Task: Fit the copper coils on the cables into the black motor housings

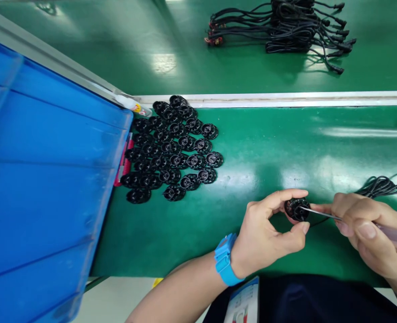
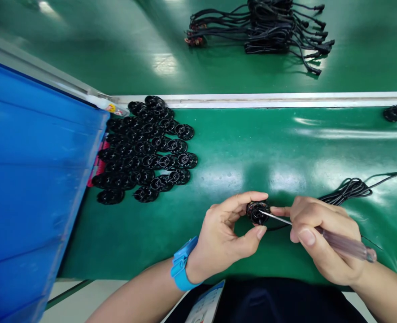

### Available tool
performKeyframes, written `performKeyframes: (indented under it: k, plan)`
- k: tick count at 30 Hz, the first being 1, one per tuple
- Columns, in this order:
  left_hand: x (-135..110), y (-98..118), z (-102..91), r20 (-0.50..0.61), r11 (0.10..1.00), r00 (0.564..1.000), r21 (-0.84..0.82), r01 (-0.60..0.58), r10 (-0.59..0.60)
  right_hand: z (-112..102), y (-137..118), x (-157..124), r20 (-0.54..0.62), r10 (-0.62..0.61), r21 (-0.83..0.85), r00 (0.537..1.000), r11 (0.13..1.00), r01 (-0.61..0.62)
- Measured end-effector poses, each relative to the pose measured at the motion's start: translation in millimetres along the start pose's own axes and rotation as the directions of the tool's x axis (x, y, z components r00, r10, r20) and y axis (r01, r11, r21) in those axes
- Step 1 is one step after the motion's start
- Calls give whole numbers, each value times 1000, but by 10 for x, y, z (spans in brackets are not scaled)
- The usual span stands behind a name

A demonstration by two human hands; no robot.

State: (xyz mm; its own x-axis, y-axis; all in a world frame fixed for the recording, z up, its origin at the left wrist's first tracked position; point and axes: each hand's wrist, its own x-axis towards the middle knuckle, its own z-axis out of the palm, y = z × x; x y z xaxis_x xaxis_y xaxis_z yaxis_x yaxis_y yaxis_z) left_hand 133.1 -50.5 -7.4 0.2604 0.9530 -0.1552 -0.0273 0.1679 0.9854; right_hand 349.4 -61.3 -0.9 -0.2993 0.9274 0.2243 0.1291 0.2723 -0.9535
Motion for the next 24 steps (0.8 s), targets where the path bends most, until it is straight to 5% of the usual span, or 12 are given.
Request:
performKeyframes:
  k: [5, 14, 24]
  plan:
    - [-1, -11, 10, -11, 1000, 1000, -4, 5, -5, 22, -37, 32, 46, -40, -23, 998, 999, 41]
    - [-1, 6, 12, -6, 1000, 1000, -3, -7, 7, 23, -75, 97, 181, -336, -196, 924, 909, 369]
    - [-9, -31, 14, -16, 1000, 1000, 2, -5, 5, 38, -99, 31, 263, -436, -348, 861, 789, 506]
